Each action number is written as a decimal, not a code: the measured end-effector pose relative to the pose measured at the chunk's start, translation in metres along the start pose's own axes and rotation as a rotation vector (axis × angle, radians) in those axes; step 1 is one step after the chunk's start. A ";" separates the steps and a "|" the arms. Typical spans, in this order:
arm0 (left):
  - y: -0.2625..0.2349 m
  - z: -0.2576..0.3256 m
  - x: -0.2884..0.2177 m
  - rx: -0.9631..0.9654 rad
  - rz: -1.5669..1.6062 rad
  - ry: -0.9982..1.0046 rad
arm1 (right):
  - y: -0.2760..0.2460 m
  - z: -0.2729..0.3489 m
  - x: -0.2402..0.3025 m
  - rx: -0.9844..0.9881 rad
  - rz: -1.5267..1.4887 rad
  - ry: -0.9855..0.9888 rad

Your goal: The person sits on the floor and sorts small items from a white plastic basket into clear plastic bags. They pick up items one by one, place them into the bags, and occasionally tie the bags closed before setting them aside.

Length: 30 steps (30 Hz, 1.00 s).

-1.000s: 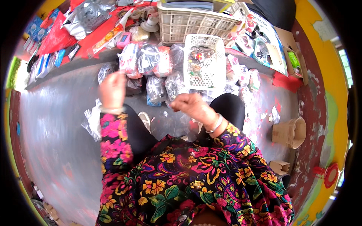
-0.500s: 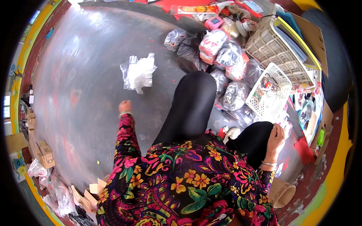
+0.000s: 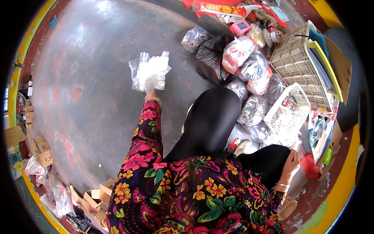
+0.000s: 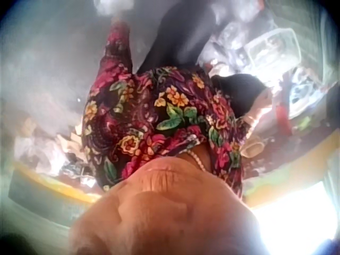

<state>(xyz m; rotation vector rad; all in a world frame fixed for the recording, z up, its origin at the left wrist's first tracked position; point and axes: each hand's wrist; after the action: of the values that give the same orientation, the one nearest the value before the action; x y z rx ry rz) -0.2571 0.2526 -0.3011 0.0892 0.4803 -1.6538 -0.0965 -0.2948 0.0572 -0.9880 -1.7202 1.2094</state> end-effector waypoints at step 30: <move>-0.014 -0.024 -0.041 -0.455 -0.483 0.659 | -0.029 0.031 -0.015 0.077 -0.005 0.160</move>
<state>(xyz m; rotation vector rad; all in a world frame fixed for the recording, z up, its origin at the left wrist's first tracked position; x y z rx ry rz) -0.2695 0.3000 -0.3063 0.1931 1.4598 -1.9215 -0.1232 -0.3260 0.0758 -1.0057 -1.5399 1.1527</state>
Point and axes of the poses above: each hand's wrist, its own z-axis away from the middle knuckle, its own y-axis out of the palm, x = y × z, and after that the axes turned 10 degrees about -y, right-handed
